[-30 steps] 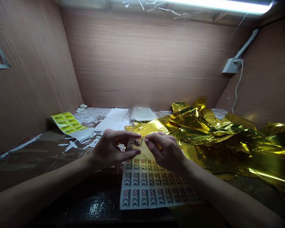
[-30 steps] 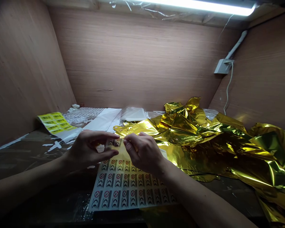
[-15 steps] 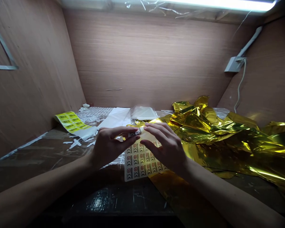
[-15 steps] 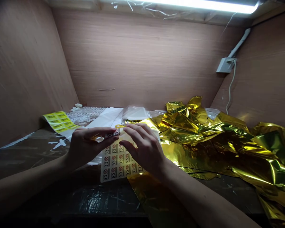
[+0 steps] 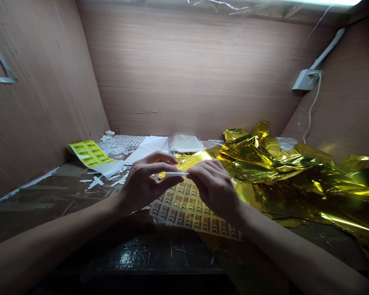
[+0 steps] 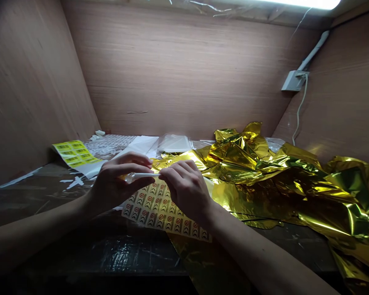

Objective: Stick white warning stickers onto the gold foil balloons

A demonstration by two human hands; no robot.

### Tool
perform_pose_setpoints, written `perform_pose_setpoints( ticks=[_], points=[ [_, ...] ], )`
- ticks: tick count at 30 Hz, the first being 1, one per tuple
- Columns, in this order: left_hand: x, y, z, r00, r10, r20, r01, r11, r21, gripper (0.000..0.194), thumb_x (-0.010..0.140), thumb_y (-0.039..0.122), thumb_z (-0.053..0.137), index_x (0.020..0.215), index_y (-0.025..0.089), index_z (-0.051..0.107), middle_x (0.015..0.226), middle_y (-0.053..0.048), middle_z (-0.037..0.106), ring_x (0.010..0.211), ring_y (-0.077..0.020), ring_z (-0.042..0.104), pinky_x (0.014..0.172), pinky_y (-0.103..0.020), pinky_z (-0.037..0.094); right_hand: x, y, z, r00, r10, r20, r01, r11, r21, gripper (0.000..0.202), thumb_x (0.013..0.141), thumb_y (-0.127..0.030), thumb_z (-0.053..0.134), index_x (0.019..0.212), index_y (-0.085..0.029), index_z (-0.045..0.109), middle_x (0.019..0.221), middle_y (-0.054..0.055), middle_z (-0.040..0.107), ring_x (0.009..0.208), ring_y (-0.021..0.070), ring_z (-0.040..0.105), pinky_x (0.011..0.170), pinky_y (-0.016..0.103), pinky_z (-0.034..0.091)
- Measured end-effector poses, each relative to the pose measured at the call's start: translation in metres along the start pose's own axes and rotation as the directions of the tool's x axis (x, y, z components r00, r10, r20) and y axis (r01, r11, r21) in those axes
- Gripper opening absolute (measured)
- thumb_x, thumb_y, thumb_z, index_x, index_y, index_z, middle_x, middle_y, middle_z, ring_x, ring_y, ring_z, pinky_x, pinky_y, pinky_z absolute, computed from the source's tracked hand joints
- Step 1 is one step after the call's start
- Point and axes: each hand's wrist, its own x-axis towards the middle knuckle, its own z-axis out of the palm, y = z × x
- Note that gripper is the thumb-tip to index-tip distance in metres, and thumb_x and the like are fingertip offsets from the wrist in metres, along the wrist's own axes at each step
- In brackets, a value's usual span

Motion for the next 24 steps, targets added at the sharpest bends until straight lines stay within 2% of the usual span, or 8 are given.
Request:
perform_pose_setpoints(
  ticks=[4, 8, 13, 24],
  points=[
    [-0.0005, 0.0047, 0.0021, 0.995, -0.069, 0.078, 0.078, 0.990, -0.117, 0.015, 0.087, 0.019, 0.078, 0.102, 0.018, 0.078, 0.098, -0.006, 0.081, 0.088, -0.0169, 0.077, 0.083, -0.029, 0.063, 0.0004, -0.0019, 0.0003, 1.000, -0.014, -0.027, 0.014, 1.000, -0.006, 0.010, 0.102, -0.020, 0.055, 0.098, -0.021, 0.064, 0.084, 0.002, 0.073, 0.079, 0.0171, 0.064, 0.082, 0.034, 0.046],
    [-0.0023, 0.0077, 0.0046, 0.991, -0.120, 0.065, 0.128, 0.984, -0.124, 0.013, 0.085, 0.019, 0.080, 0.098, 0.016, 0.079, 0.093, -0.005, 0.081, 0.082, -0.0156, 0.077, 0.077, -0.024, 0.062, 0.0012, -0.0040, 0.0003, 0.999, -0.040, -0.037, 0.040, 0.999, -0.012, 0.008, 0.101, -0.019, 0.056, 0.097, -0.022, 0.063, 0.083, 0.001, 0.074, 0.077, 0.0170, 0.065, 0.081, 0.034, 0.046],
    [-0.0023, 0.0082, 0.0049, 0.993, -0.104, 0.062, 0.112, 0.982, -0.153, 0.005, 0.087, 0.015, 0.077, 0.092, 0.015, 0.078, 0.088, -0.005, 0.080, 0.076, -0.0139, 0.075, 0.071, -0.024, 0.060, 0.0003, -0.0047, 0.0011, 0.996, -0.073, -0.055, 0.073, 0.997, -0.014, 0.004, 0.099, -0.019, 0.060, 0.097, -0.021, 0.063, 0.083, 0.001, 0.074, 0.077, 0.0171, 0.064, 0.080, 0.035, 0.046],
    [-0.0028, 0.0092, 0.0041, 0.994, -0.068, 0.080, 0.078, 0.989, -0.123, 0.004, 0.087, 0.013, 0.074, 0.090, 0.011, 0.076, 0.082, -0.007, 0.077, 0.071, -0.0138, 0.071, 0.068, -0.025, 0.057, -0.0011, -0.0066, 0.0007, 0.997, -0.066, -0.045, 0.067, 0.998, 0.017, 0.003, 0.097, -0.018, 0.064, 0.100, -0.020, 0.064, 0.086, 0.001, 0.075, 0.078, 0.0166, 0.064, 0.081, 0.035, 0.046]
  ],
)
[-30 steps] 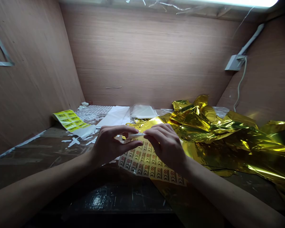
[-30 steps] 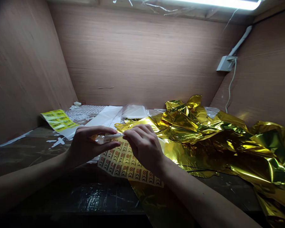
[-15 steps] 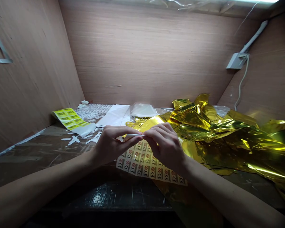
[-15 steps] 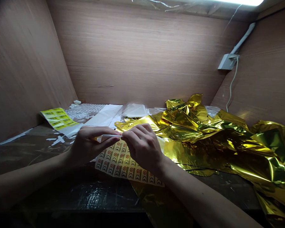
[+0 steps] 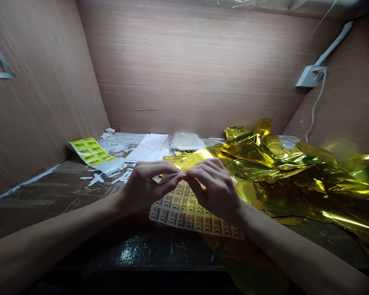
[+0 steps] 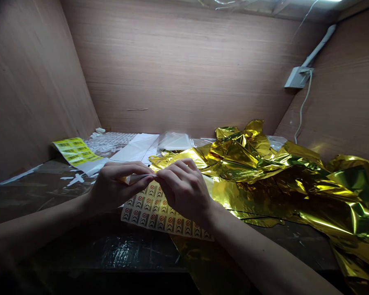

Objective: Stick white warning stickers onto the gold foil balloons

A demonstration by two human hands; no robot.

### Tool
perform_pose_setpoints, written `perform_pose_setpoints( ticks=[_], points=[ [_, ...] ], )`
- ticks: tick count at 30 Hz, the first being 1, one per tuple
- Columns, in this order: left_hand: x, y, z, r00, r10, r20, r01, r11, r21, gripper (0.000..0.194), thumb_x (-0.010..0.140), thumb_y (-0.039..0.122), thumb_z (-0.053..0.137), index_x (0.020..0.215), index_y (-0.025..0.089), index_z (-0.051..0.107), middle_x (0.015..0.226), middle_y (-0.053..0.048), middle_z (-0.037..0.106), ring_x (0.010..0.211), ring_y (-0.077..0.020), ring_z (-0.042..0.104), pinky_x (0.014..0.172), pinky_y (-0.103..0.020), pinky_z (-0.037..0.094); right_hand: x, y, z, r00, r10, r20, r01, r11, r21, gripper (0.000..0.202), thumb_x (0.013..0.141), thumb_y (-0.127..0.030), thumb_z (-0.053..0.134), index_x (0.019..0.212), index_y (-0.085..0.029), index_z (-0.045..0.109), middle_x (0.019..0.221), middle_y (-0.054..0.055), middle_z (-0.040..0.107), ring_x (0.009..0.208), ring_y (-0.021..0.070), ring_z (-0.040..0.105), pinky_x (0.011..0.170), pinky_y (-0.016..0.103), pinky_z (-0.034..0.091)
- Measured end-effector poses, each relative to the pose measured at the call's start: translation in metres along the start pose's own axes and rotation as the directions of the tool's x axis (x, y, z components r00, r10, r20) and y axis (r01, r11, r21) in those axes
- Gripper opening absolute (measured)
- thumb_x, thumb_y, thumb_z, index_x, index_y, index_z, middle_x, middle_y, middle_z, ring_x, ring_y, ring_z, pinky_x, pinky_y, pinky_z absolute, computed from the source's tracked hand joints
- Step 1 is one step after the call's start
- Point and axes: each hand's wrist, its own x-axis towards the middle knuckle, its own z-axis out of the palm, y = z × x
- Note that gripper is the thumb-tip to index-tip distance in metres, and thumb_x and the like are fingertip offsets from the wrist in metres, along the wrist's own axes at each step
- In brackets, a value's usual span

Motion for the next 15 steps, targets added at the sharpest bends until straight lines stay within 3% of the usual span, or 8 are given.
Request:
perform_pose_setpoints(
  ticks=[15],
  points=[
    [0.0010, 0.0021, -0.0005, 0.999, -0.042, 0.006, 0.042, 0.997, 0.058, 0.006, 0.085, 0.013, 0.071, 0.089, 0.012, 0.076, 0.079, -0.004, 0.077, 0.068, -0.0120, 0.070, 0.066, -0.024, 0.055, -0.0001, -0.0006, 0.0020, 1.000, 0.004, 0.015, -0.004, 1.000, 0.009, 0.005, 0.097, -0.020, 0.064, 0.101, -0.021, 0.064, 0.087, 0.001, 0.075, 0.078, 0.0168, 0.065, 0.082, 0.036, 0.047]
  ],
)
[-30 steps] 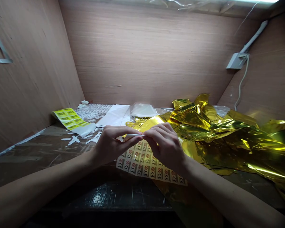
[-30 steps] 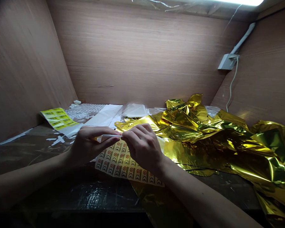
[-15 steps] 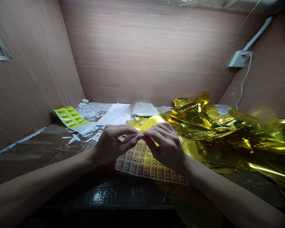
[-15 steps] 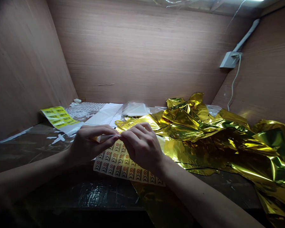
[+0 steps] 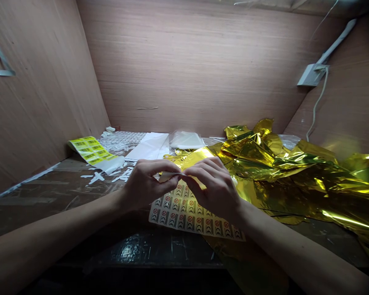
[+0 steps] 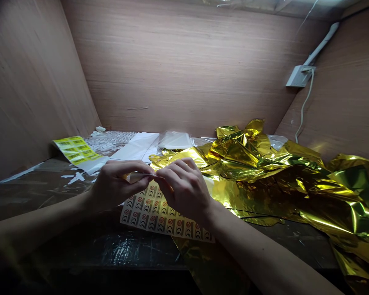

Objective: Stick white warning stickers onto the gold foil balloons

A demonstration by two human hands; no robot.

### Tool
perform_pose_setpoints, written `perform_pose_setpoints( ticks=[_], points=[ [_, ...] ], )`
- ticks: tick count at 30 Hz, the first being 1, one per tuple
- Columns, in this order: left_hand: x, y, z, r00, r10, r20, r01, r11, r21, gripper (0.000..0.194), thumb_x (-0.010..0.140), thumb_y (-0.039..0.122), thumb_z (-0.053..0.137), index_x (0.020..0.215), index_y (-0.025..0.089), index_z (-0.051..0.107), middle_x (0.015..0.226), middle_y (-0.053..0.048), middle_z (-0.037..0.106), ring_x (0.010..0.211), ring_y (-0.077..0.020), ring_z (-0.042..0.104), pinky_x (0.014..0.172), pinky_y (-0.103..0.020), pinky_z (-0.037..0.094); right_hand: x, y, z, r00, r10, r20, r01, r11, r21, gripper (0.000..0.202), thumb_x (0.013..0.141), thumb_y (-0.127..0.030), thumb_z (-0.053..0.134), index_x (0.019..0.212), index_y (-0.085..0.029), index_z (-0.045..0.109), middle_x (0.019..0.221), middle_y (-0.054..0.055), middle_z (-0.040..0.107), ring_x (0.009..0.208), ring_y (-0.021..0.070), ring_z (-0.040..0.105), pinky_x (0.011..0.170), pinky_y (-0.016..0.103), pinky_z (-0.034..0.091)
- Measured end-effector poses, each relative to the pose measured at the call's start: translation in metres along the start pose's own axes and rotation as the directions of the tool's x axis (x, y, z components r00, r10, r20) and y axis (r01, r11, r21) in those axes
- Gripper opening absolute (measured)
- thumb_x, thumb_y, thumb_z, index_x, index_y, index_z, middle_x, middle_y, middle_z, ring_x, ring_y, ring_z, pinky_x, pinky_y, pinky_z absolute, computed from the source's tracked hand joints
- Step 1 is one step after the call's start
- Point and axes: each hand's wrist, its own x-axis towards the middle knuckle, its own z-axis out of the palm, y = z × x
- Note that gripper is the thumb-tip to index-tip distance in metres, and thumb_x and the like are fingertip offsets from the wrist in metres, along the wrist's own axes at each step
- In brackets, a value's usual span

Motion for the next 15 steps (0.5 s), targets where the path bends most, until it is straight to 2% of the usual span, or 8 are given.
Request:
perform_pose_setpoints(
  ticks=[8, 15],
  points=[
    [-0.0017, -0.0051, 0.0011, 0.999, -0.033, 0.000, 0.033, 0.999, 0.032, 0.007, 0.084, 0.014, 0.071, 0.088, 0.012, 0.076, 0.080, -0.005, 0.078, 0.070, -0.0134, 0.072, 0.069, -0.025, 0.056, 0.0000, -0.0001, 0.0002, 1.000, 0.012, 0.002, -0.012, 1.000, 0.022, 0.007, 0.094, -0.019, 0.067, 0.101, -0.020, 0.065, 0.089, 0.002, 0.075, 0.080, 0.0178, 0.066, 0.083, 0.037, 0.047],
    [-0.0016, -0.0052, 0.0013, 1.000, -0.012, -0.008, 0.012, 0.999, 0.039, 0.007, 0.081, 0.013, 0.075, 0.087, 0.014, 0.076, 0.079, -0.003, 0.078, 0.069, -0.0127, 0.072, 0.067, -0.023, 0.057, 0.0012, -0.0012, -0.0019, 1.000, 0.003, -0.013, -0.002, 1.000, 0.032, 0.014, 0.094, -0.021, 0.067, 0.108, -0.019, 0.065, 0.096, 0.004, 0.077, 0.085, 0.0189, 0.067, 0.084, 0.038, 0.047]
  ],
)
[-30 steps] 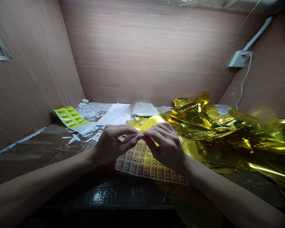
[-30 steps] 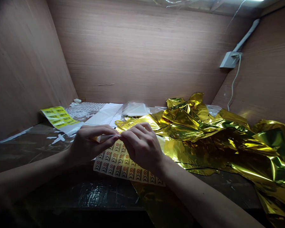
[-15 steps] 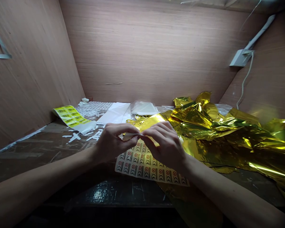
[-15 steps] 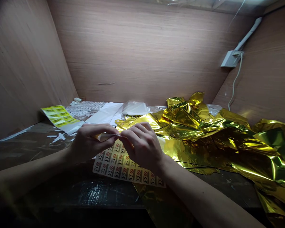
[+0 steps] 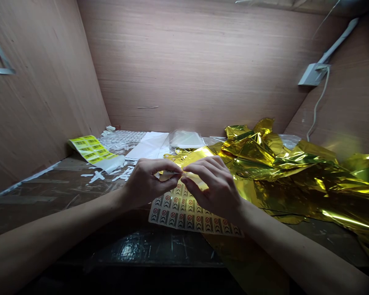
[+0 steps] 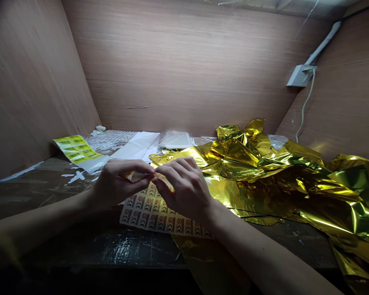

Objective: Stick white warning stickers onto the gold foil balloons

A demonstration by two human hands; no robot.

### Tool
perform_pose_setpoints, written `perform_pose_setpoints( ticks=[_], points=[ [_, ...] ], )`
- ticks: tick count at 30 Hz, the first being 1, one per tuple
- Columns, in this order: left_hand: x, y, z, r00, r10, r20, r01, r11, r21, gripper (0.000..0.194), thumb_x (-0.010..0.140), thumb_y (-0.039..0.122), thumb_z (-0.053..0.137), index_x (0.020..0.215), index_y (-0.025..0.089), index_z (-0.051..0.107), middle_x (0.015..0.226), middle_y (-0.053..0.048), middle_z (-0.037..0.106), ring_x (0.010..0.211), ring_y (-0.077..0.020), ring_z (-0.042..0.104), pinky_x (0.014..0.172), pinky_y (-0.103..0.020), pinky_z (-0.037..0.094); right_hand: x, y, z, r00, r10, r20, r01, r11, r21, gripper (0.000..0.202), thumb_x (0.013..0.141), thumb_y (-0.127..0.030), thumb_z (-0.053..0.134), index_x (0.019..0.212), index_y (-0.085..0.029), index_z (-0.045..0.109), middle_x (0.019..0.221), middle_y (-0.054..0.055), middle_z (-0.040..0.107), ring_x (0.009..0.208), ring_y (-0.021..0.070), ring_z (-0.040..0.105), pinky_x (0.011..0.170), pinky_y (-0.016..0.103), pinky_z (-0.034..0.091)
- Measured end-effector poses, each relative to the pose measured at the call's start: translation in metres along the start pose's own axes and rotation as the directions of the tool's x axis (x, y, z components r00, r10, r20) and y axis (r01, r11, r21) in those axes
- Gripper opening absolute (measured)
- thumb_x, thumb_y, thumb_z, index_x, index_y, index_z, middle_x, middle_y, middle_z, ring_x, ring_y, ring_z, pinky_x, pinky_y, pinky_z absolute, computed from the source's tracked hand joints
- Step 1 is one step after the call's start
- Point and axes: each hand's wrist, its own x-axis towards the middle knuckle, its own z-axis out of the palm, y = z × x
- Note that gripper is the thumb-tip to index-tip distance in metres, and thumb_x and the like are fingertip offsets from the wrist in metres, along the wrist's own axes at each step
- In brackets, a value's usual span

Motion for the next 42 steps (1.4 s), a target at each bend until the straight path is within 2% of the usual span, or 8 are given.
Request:
perform_pose_setpoints(
  ticks=[17, 21, 25, 28, 31, 34, 36, 42],
  points=[
    [-0.003, -0.002, 0.004, 1.000, -0.026, 0.012, 0.026, 0.999, 0.032, 0.014, 0.076, 0.012, 0.075, 0.090, 0.015, 0.078, 0.083, -0.004, 0.081, 0.072, -0.0150, 0.075, 0.069, -0.025, 0.060, 0.001, 0.001, 0.003, 0.999, 0.048, 0.010, -0.048, 0.999, 0.026, 0.008, 0.097, -0.016, 0.060, 0.095, -0.022, 0.065, 0.085, 0.001, 0.076, 0.076, 0.0167, 0.066, 0.080, 0.035, 0.047],
    [-0.002, -0.001, 0.004, 0.994, -0.109, 0.028, 0.109, 0.994, 0.018, 0.031, 0.075, 0.015, 0.076, 0.106, 0.013, 0.075, 0.092, -0.008, 0.081, 0.069, -0.0147, 0.073, 0.063, -0.024, 0.059, 0.002, 0.003, 0.004, 0.987, 0.157, -0.021, -0.155, 0.986, 0.055, 0.008, 0.096, -0.017, 0.062, 0.092, -0.021, 0.067, 0.084, 0.002, 0.075, 0.077, 0.0176, 0.067, 0.078, 0.036, 0.048],
    [-0.001, -0.005, 0.002, 0.982, -0.160, 0.098, 0.166, 0.985, -0.054, 0.062, 0.071, 0.011, 0.073, 0.132, 0.012, 0.062, 0.124, -0.015, 0.075, 0.053, -0.0081, 0.062, 0.046, -0.021, 0.050, 0.002, 0.006, 0.003, 0.947, 0.316, -0.062, -0.309, 0.946, 0.101, 0.006, 0.094, -0.020, 0.065, 0.091, -0.021, 0.070, 0.087, 0.001, 0.077, 0.081, 0.0188, 0.070, 0.077, 0.036, 0.050],
    [0.001, -0.010, -0.001, 0.976, -0.165, 0.138, 0.175, 0.983, -0.063, 0.065, 0.069, 0.009, 0.070, 0.133, 0.017, 0.063, 0.130, -0.013, 0.072, 0.056, -0.0092, 0.065, 0.041, -0.019, 0.045, 0.003, 0.007, 0.002, 0.915, 0.398, -0.071, -0.386, 0.912, 0.141, 0.007, 0.093, -0.022, 0.066, 0.090, -0.022, 0.072, 0.086, 0.002, 0.078, 0.079, 0.0194, 0.071, 0.075, 0.036, 0.052],
    [0.002, -0.014, -0.003, 0.965, -0.213, 0.155, 0.219, 0.976, -0.018, 0.046, 0.068, 0.008, 0.064, 0.112, 0.017, 0.074, 0.130, -0.013, 0.072, 0.071, -0.0148, 0.073, 0.046, -0.019, 0.051, 0.004, 0.007, 0.002, 0.890, 0.450, -0.067, -0.432, 0.883, 0.185, 0.008, 0.093, -0.023, 0.067, 0.089, -0.022, 0.074, 0.086, 0.002, 0.079, 0.077, 0.0195, 0.072, 0.073, 0.036, 0.053],
    [0.005, -0.017, -0.004, 0.938, -0.286, 0.197, 0.296, 0.955, -0.024, 0.025, 0.070, 0.010, 0.060, 0.084, 0.018, 0.079, 0.112, -0.010, 0.079, 0.090, -0.0210, 0.077, 0.074, -0.030, 0.063, 0.005, 0.007, 0.002, 0.882, 0.467, -0.054, -0.447, 0.869, 0.211, 0.009, 0.093, -0.024, 0.067, 0.090, -0.022, 0.074, 0.087, 0.003, 0.079, 0.078, 0.0194, 0.072, 0.073, 0.036, 0.054],
    [0.007, -0.018, -0.003, 0.905, -0.336, 0.261, 0.365, 0.928, -0.070, 0.023, 0.071, 0.013, 0.060, 0.079, 0.020, 0.081, 0.099, -0.007, 0.082, 0.093, -0.0225, 0.077, 0.086, -0.036, 0.062, 0.004, 0.006, 0.003, 0.889, 0.455, -0.048, -0.436, 0.875, 0.209, 0.008, 0.093, -0.024, 0.067, 0.090, -0.022, 0.074, 0.087, 0.003, 0.079, 0.079, 0.0194, 0.073, 0.074, 0.036, 0.054],
    [0.005, -0.026, 0.001, 0.752, -0.475, 0.457, 0.635, 0.709, -0.307, 0.027, 0.088, 0.035, 0.061, 0.083, 0.020, 0.083, 0.095, -0.010, 0.081, 0.085, -0.0225, 0.076, 0.072, -0.031, 0.060, 0.001, 0.005, 0.006, 0.968, 0.248, -0.024, -0.245, 0.964, 0.100, 0.008, 0.095, -0.020, 0.063, 0.090, -0.022, 0.069, 0.084, 0.002, 0.076, 0.079, 0.0184, 0.069, 0.076, 0.036, 0.050]
  ],
)
